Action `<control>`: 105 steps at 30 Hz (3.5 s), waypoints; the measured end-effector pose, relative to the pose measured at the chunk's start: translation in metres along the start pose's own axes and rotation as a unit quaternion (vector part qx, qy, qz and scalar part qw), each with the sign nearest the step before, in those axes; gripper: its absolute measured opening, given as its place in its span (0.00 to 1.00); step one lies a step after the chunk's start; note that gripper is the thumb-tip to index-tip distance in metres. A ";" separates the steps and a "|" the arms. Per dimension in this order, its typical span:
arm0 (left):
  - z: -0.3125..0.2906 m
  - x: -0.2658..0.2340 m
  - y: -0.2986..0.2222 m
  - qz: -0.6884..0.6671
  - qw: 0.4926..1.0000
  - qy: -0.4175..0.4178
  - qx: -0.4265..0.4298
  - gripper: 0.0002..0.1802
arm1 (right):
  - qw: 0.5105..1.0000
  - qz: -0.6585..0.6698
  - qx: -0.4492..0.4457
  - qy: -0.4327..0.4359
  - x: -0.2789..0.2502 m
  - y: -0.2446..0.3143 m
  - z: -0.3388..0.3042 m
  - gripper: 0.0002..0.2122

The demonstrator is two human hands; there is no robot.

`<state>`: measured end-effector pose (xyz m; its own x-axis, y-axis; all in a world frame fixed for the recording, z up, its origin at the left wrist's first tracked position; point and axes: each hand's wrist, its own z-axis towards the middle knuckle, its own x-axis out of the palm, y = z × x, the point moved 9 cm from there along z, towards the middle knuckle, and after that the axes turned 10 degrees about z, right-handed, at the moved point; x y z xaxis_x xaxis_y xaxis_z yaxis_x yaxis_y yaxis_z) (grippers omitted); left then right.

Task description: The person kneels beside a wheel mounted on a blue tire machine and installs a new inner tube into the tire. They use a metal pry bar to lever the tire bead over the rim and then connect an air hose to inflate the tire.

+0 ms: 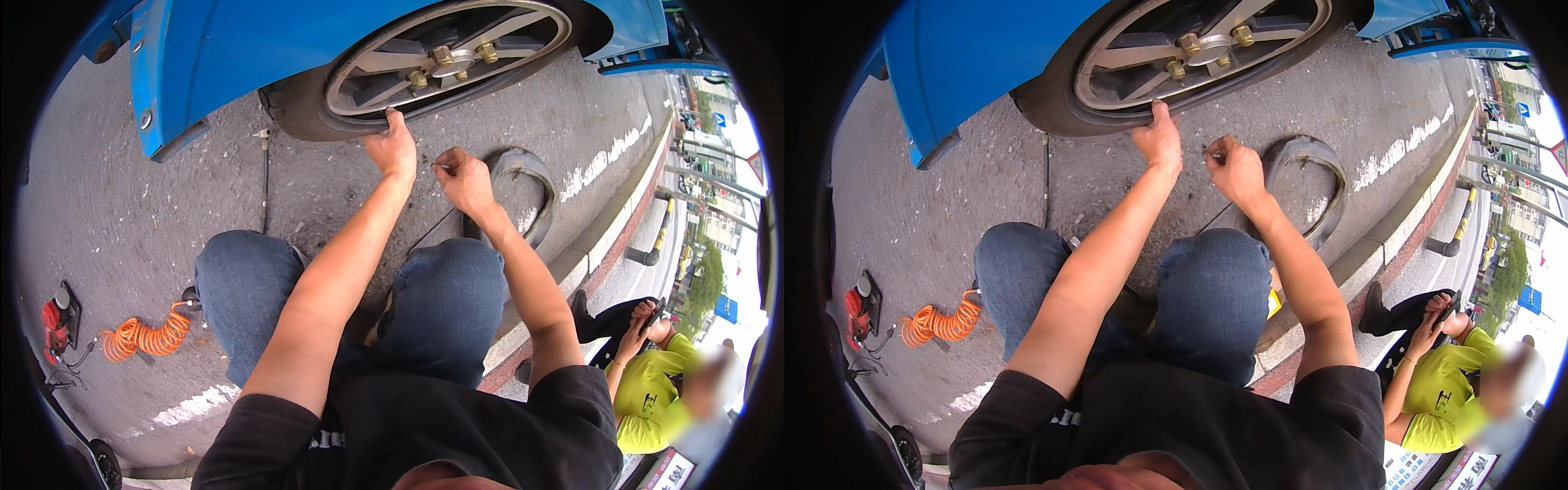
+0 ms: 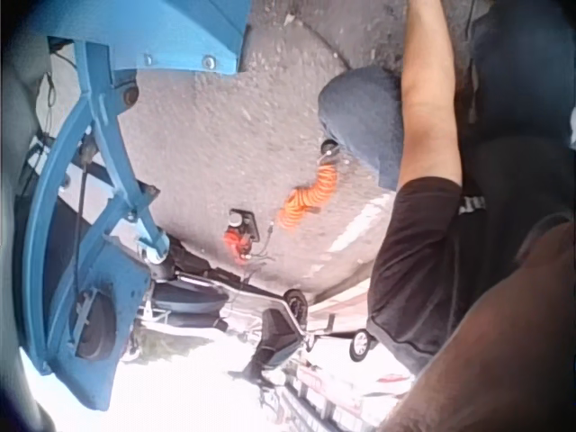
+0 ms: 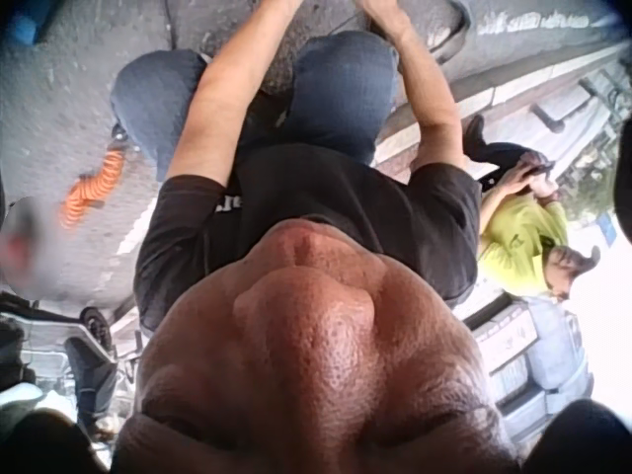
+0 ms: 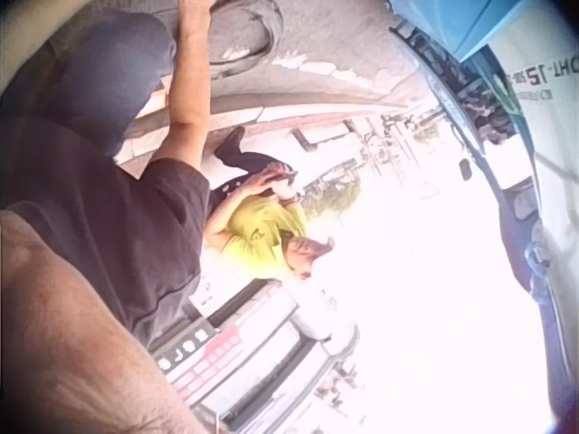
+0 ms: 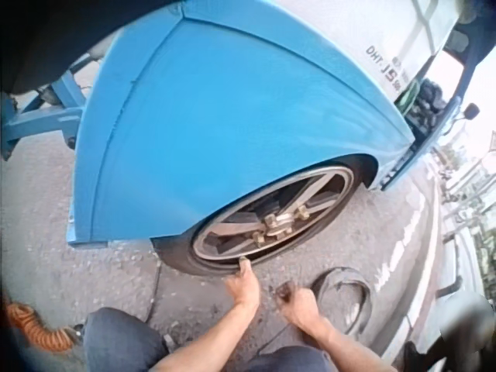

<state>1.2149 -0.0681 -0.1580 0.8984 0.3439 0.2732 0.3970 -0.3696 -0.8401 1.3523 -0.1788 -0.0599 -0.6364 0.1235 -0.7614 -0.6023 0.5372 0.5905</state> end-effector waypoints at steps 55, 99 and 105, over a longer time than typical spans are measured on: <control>0.047 -0.046 -0.281 0.230 0.844 0.370 0.314 0.45 | 0.927 -0.135 -0.060 0.345 -0.037 0.135 0.069 0.27; 0.040 -0.058 -0.253 0.409 0.796 0.279 0.349 0.44 | 0.891 0.437 -0.118 0.047 0.218 0.097 -0.061 0.11; 0.016 -0.041 -0.302 0.345 0.790 0.287 0.418 0.49 | 0.804 0.529 -0.105 0.250 0.192 0.134 -0.084 0.14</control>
<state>1.0550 0.0428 0.0771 0.8796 -0.2271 -0.4180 -0.2711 0.4829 -0.8327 1.1088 -0.1537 -0.1049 -0.9289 0.0398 0.3682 0.3687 0.1924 0.9094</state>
